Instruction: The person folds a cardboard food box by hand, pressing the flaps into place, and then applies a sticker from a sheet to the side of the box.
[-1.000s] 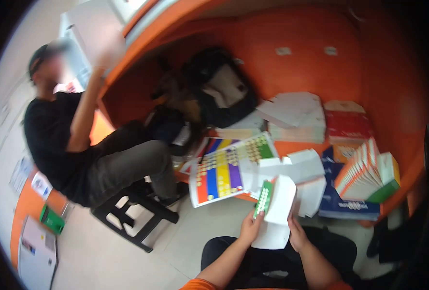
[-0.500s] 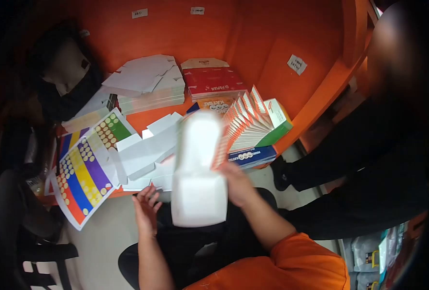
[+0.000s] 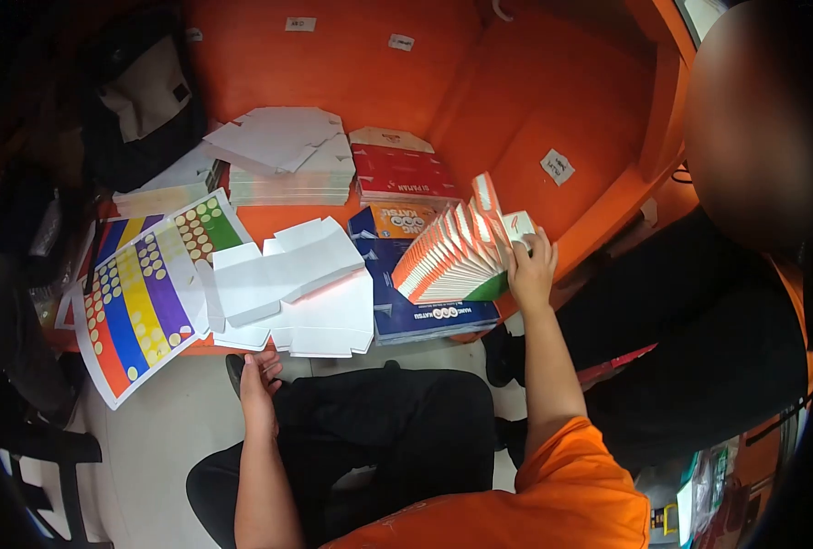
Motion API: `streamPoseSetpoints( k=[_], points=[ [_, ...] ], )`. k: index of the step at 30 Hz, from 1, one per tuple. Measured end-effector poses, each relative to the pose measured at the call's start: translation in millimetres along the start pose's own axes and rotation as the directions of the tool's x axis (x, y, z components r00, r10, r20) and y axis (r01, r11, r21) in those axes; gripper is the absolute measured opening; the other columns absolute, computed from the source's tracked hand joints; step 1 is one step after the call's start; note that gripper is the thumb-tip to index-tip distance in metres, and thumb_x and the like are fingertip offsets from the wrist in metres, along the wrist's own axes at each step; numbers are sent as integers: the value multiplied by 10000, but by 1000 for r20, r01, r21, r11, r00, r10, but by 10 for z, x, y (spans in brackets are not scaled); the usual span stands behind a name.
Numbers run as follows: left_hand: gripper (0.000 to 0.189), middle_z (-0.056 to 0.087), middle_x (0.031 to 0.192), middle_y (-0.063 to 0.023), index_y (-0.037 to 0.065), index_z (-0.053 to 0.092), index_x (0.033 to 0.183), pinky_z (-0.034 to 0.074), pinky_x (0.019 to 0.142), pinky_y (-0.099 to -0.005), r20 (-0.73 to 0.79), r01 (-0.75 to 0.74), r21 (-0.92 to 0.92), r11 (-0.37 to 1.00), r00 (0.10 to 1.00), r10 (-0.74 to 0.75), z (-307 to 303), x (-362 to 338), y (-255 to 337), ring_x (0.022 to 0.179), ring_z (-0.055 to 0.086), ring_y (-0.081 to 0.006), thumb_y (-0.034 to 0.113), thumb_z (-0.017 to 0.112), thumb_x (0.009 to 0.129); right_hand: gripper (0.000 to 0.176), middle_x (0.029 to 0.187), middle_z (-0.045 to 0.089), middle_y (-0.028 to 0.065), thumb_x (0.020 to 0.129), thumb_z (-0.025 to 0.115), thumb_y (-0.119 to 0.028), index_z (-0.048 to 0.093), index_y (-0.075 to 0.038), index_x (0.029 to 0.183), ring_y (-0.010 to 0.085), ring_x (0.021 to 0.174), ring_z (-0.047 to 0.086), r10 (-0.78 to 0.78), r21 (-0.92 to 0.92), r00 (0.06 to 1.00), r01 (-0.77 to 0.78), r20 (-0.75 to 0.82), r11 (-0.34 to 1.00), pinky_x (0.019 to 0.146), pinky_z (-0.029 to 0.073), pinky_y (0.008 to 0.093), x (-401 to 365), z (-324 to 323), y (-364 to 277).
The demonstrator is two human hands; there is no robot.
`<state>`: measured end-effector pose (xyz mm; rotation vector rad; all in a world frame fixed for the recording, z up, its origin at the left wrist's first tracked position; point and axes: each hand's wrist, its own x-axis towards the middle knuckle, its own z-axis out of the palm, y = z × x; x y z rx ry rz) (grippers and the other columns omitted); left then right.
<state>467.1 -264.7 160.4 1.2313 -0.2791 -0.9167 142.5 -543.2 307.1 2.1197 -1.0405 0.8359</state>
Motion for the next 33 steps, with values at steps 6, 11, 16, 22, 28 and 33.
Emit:
streamPoseSetpoints(
  k=[6, 11, 16, 22, 28, 33],
  points=[
    [490, 570, 1026, -50, 73, 542, 1044, 379, 756, -273, -18, 2, 13, 1000, 1000, -2, 12, 24, 22, 903, 516, -129, 487, 312, 916, 214, 1300, 333, 192, 835, 536, -283, 582, -110, 952, 387, 1215, 308, 287, 60, 957, -289, 29, 956, 940, 217, 640, 13, 55, -134],
    [473, 575, 1017, -42, 79, 544, 1048, 376, 746, -270, 5, -8, 8, 1000, 1000, 8, 60, 36, 4, 893, 518, -121, 469, 304, 925, 243, 1281, 368, 175, 849, 501, -305, 576, -107, 967, 354, 1195, 330, 290, 76, 932, -312, 217, 947, 936, 222, 636, 99, 122, -53],
    [457, 575, 1008, -31, 83, 544, 1047, 370, 744, -266, 11, -5, -15, 1000, 1000, 5, 55, 26, 15, 886, 519, -114, 452, 301, 931, 241, 1270, 384, 167, 855, 489, -289, 578, -95, 966, 348, 1187, 334, 256, 34, 946, -267, 200, 963, 941, 217, 619, 63, 276, 0],
    [453, 570, 1010, -26, 82, 544, 1030, 369, 743, -268, 19, -35, 5, 999, 999, 35, 57, -30, 76, 892, 515, -113, 447, 293, 932, 232, 1263, 392, 160, 850, 497, -269, 582, -82, 959, 340, 1166, 352, 260, 42, 959, -266, 111, 963, 946, 212, 608, 7, 289, -80],
    [442, 567, 1013, -39, 83, 542, 1015, 371, 757, -273, 62, -35, 14, 999, 997, 35, 128, -29, 80, 898, 512, -124, 433, 284, 935, 179, 1253, 399, 142, 814, 540, -249, 590, -110, 916, 317, 1190, 340, 113, -55, 966, -103, 233, 993, 963, 197, 611, -52, 202, -547],
    [451, 568, 1014, -45, 78, 540, 1017, 374, 754, -271, 48, -50, 27, 998, 998, 48, 75, -31, 53, 892, 514, -125, 442, 287, 935, 349, 1273, 375, 164, 779, 579, -301, 540, -108, 1067, 333, 1200, 330, 271, -67, 943, -262, 192, 963, 976, 198, 579, -53, 232, -421]
  ],
)
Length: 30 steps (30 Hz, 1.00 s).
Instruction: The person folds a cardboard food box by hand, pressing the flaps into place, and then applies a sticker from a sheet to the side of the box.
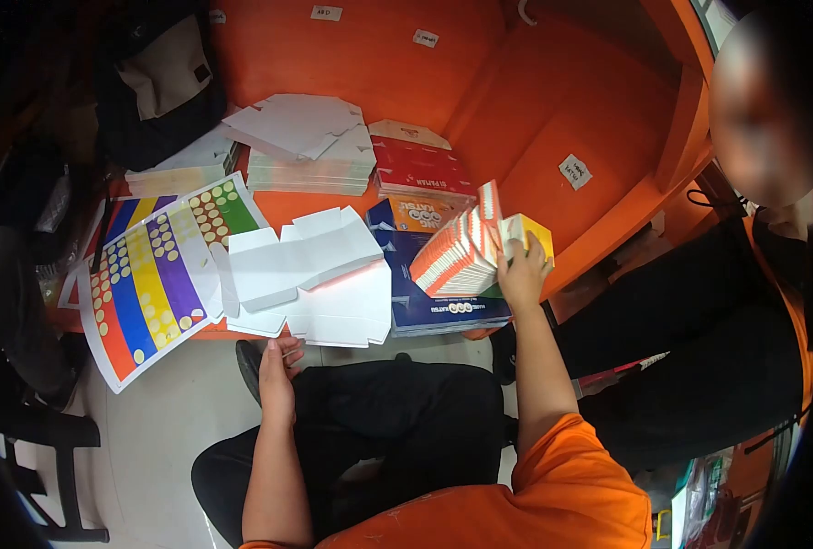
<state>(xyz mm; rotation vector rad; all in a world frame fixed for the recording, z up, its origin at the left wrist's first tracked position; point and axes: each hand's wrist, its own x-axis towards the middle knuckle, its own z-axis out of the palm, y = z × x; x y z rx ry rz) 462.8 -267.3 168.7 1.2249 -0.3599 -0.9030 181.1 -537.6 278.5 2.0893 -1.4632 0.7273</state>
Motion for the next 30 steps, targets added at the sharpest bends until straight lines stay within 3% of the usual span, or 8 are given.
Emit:
streamPoseSetpoints(
  k=[3, 8, 15, 17, 21, 23, 26, 30],
  points=[
    [453, 570, 1016, -42, 78, 540, 1021, 374, 749, -269, -34, 2, -36, 999, 999, -3, -9, 2, 18, 884, 516, -121, 447, 292, 933, 507, 1307, 350, 167, 755, 605, -334, 464, -119, 1192, 353, 1213, 312, 119, 128, 992, -113, -41, 985, 996, 210, 527, 68, -25, 168],
    [453, 572, 1018, -39, 75, 540, 1022, 372, 746, -265, 1, 19, -25, 1000, 1000, -19, 11, 6, 6, 879, 517, -117, 445, 294, 933, 825, 1323, 319, 216, 660, 669, -441, 306, -112, 1324, 360, 1219, 314, 282, 137, 941, -309, 189, 941, 977, 284, 477, 151, -206, 335],
    [450, 573, 1014, -40, 75, 539, 1019, 378, 741, -265, -3, 17, -30, 999, 1000, -17, 18, 11, 17, 880, 517, -117, 442, 292, 935, 825, 1309, 334, 216, 661, 668, -453, 324, -73, 1307, 367, 1218, 297, 230, 135, 944, -267, 238, 954, 988, 276, 453, 235, -40, 438],
    [451, 573, 1014, -42, 74, 538, 1019, 379, 739, -266, 5, 11, -28, 1000, 1000, -11, 23, 16, -7, 881, 518, -119, 443, 291, 935, 821, 1291, 345, 225, 664, 674, -452, 337, -48, 1294, 376, 1201, 295, 125, 208, 977, -161, 175, 965, 1003, 245, 432, 226, 73, 533],
    [457, 574, 1018, -48, 73, 537, 1017, 380, 737, -268, 9, 13, -33, 999, 1000, -13, 21, 23, -19, 883, 519, -125, 446, 285, 935, 815, 1250, 363, 231, 667, 684, -460, 352, -34, 1277, 371, 1186, 294, 207, 414, 966, -253, 154, 874, 1015, 209, 418, 249, 206, 661],
    [459, 575, 1017, -48, 73, 539, 1012, 381, 736, -268, 2, 13, -32, 999, 1000, -13, 27, -2, 9, 882, 520, -126, 448, 286, 934, 848, 1246, 342, 221, 637, 704, -498, 365, -36, 1262, 368, 1192, 279, 535, 467, 839, -516, 103, 718, 1013, 202, 439, 280, 216, 613],
    [460, 578, 1015, -47, 74, 543, 1001, 383, 732, -271, -8, 12, -32, 999, 1000, -13, 24, -7, -30, 878, 522, -126, 452, 290, 932, 899, 1271, 278, 221, 604, 712, -527, 347, -41, 1266, 358, 1203, 278, 702, 309, 712, -670, 10, 675, 1000, 242, 451, 288, 336, 397],
    [466, 583, 1014, -44, 71, 550, 1001, 390, 732, -286, 8, 29, -11, 1000, 1000, -29, 13, 32, -110, 887, 528, -130, 459, 305, 923, 961, 1310, 198, 225, 581, 738, -505, 290, -54, 1301, 402, 1185, 282, 837, 478, 545, -749, 51, 459, 993, 259, 467, 251, 302, 243]
  ],
)
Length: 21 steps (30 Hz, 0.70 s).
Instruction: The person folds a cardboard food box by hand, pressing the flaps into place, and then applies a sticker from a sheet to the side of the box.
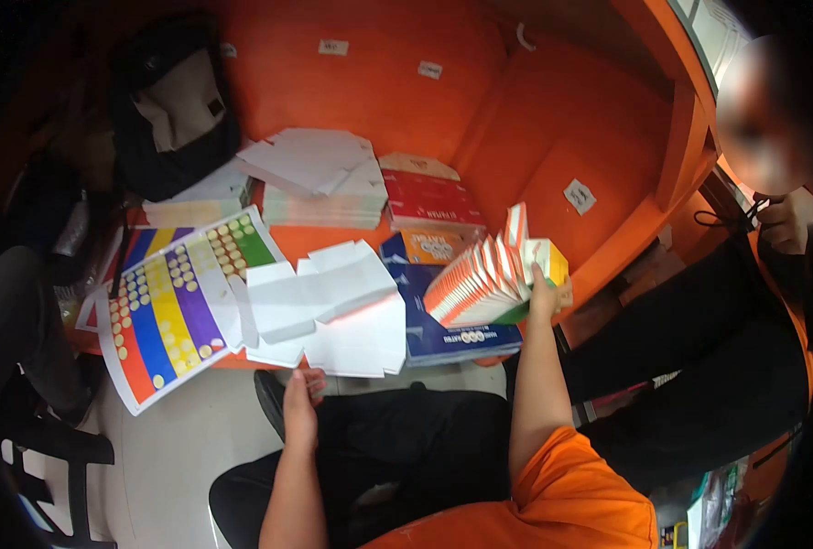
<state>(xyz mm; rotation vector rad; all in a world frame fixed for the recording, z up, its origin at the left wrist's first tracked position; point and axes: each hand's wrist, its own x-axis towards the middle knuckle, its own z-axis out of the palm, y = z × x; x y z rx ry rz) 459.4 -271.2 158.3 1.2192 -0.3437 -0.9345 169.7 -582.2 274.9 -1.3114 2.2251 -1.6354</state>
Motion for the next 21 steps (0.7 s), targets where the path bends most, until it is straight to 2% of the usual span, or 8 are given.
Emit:
streamPoseSetpoints(
  k=[2, 4, 7, 13, 16, 20, 21],
  points=[
    [468, 582, 1013, -44, 68, 550, 1004, 390, 735, -288, -1, -9, -10, 1000, 1000, 9, 18, 22, 45, 893, 529, -134, 459, 304, 923, 959, 1318, 176, 229, 589, 749, -468, 271, -70, 1318, 428, 1171, 297, -40, 27, 999, 41, -25, 999, 991, 266, 468, -8, 34, 69],
    [473, 582, 1010, -49, 61, 550, 1011, 391, 750, -294, 26, 7, -24, 1000, 1000, -6, 27, 11, 50, 902, 533, -144, 454, 302, 923, 974, 1318, 153, 240, 602, 747, -455, 234, -81, 1341, 420, 1177, 289, -70, 118, 996, 64, 46, 991, 993, 269, 446, -68, -44, 68],
    [445, 572, 996, -34, 86, 543, 995, 389, 752, -285, 44, 10, -33, 999, 999, -8, 38, 5, 70, 885, 518, -127, 461, 317, 919, 950, 1310, 148, 247, 628, 737, -446, 229, -84, 1345, 408, 1179, 286, -180, 117, 980, 169, 87, 979, 990, 274, 420, -44, -50, 194],
    [478, 584, 991, -51, 55, 562, 1007, 387, 764, -289, 66, 2, -19, 1000, 998, 0, 83, -20, 119, 889, 538, -145, 455, 314, 922, 863, 1254, 215, 238, 680, 719, -395, 259, -65, 1332, 385, 1152, 308, -306, 95, 944, 296, 122, 951, 984, 280, 404, 114, -55, 306],
    [468, 585, 986, -49, 58, 562, 1005, 386, 762, -287, 68, 1, -21, 1000, 998, 0, 73, -34, 102, 888, 537, -142, 444, 311, 925, 779, 1216, 257, 228, 709, 701, -339, 296, -68, 1317, 371, 1148, 315, -486, 54, 839, 489, 243, 871, 992, 274, 396, 175, -108, 247],
    [451, 588, 979, -48, 61, 560, 1004, 385, 762, -287, 48, 15, -18, 1000, 999, -14, 77, -9, 114, 888, 538, -135, 428, 309, 929, 737, 1219, 263, 219, 739, 677, -318, 294, -61, 1313, 364, 1148, 327, -468, 110, 827, 458, 310, 882, 995, 276, 391, 348, -129, 191],
    [444, 589, 979, -49, 62, 559, 1003, 385, 763, -288, 40, 27, -7, 1000, 999, -27, 69, -20, 121, 890, 539, -133, 423, 311, 930, 713, 1235, 254, 221, 766, 639, -356, 289, -73, 1318, 362, 1162, 318, -473, 93, 808, 473, 352, 876, 1002, 270, 396, 367, -132, 189]
  ],
)
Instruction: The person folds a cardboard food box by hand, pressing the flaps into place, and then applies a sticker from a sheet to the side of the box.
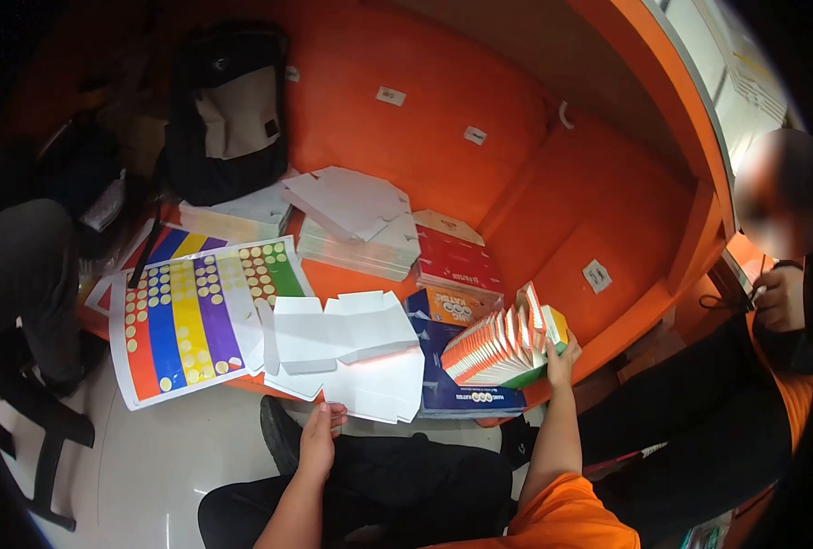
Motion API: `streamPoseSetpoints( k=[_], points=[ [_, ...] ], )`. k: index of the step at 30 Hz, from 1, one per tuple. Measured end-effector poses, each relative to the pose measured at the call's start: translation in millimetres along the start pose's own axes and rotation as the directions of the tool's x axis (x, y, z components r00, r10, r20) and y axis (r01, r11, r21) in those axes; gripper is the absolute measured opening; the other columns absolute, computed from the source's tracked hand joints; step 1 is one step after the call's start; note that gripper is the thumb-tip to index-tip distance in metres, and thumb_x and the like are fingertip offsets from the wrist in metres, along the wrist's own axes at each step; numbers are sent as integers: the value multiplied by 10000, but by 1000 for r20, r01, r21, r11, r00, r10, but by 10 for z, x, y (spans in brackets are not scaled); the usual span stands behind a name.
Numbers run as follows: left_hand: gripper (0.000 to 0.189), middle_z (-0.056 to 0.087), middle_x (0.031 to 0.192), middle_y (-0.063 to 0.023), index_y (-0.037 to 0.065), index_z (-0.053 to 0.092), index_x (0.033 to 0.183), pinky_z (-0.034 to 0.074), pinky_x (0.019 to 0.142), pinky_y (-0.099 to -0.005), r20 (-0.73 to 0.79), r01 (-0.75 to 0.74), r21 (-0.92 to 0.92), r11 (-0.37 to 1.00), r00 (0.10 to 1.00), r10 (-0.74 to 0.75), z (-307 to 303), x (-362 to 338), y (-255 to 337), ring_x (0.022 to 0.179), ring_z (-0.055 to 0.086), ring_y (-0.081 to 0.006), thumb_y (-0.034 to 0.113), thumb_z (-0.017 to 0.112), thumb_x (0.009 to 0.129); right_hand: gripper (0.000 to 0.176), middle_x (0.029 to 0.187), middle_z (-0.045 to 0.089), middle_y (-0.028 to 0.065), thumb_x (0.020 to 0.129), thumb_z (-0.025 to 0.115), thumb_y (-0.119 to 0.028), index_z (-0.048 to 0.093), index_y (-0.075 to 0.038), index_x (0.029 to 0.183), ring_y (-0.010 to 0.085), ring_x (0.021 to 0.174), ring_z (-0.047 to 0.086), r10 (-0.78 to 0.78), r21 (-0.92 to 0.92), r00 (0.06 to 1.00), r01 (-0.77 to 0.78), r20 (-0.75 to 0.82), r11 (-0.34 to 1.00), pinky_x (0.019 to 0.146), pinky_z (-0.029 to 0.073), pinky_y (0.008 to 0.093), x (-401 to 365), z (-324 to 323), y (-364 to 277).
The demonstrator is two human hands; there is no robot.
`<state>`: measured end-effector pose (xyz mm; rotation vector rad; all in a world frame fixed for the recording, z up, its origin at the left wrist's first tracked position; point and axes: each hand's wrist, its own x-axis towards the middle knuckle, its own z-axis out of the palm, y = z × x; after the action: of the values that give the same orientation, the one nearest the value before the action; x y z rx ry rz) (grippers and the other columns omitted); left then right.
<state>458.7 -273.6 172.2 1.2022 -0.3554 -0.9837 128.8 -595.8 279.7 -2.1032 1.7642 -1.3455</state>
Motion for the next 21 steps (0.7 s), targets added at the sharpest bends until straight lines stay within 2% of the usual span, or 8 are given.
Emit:
streamPoseSetpoints(
  k=[5, 8, 10, 13, 16, 18, 20, 21],
  points=[
    [426, 591, 991, -53, 62, 557, 996, 384, 769, -290, 11, -7, -23, 1000, 1000, 7, 0, -2, -38, 890, 544, -134, 407, 315, 932, 706, 1260, 254, 221, 807, 513, -511, 286, -94, 1329, 361, 1203, 288, 28, -69, 969, -11, 247, 998, 1012, 252, 413, 155, -75, -78],
    [425, 593, 991, -53, 60, 556, 996, 384, 768, -287, 10, -8, -17, 1000, 1000, 8, 8, 13, -56, 888, 548, -134, 404, 316, 933, 674, 1281, 237, 215, 813, 522, -479, 288, -102, 1320, 351, 1205, 293, 115, -9, 945, -118, 308, 993, 1006, 263, 399, 381, -71, -42],
    [426, 593, 990, -52, 60, 556, 998, 385, 765, -286, 0, -13, -4, 1000, 1000, 13, -6, 11, -58, 885, 550, -134, 405, 316, 934, 703, 1282, 239, 208, 792, 525, -518, 290, -114, 1318, 349, 1204, 294, 137, 22, 934, -152, 331, 988, 1000, 268, 410, 429, -73, -164],
    [486, 559, 998, -26, 81, 528, 1093, 380, 753, -286, 47, -42, 23, 999, 998, 40, -13, 9, -48, 897, 525, -134, 479, 316, 912, 750, 1276, 243, 209, 746, 580, -524, 300, -120, 1313, 346, 1210, 279, 216, 1, 898, -234, 385, 972, 1003, 261, 404, 414, -107, -306],
    [428, 592, 976, -44, 70, 560, 995, 389, 745, -282, 3, -29, -28, 999, 1000, 29, 20, 0, -16, 876, 538, -128, 425, 331, 928, 799, 1267, 245, 220, 705, 627, -520, 304, -109, 1308, 352, 1188, 296, 195, 25, 915, -217, 353, 976, 997, 266, 406, 350, -100, -318],
    [435, 589, 953, -34, 75, 561, 987, 385, 734, -279, -18, -27, -29, 999, 999, 27, 13, 11, -29, 862, 530, -125, 441, 336, 921, 783, 1253, 249, 232, 708, 644, -488, 316, -91, 1297, 355, 1166, 311, 149, 118, 977, -168, 151, 979, 985, 280, 406, 224, -39, -264],
    [444, 578, 965, -34, 76, 557, 966, 380, 730, -275, -2, -45, -22, 999, 999, 45, 9, 30, -77, 860, 520, -128, 451, 324, 921, 755, 1241, 265, 245, 714, 649, -471, 342, -75, 1279, 358, 1144, 327, 140, 51, 989, -138, -41, 989, 981, 285, 405, 87, 24, -139],
    [441, 576, 973, -38, 74, 554, 970, 381, 732, -275, 6, -31, -30, 999, 999, 31, 10, 29, -85, 864, 520, -128, 447, 321, 923, 750, 1234, 279, 249, 717, 649, -470, 350, -74, 1278, 362, 1142, 334, 181, 75, 981, -176, -67, 981, 982, 285, 407, 24, 25, -118]
  ],
)
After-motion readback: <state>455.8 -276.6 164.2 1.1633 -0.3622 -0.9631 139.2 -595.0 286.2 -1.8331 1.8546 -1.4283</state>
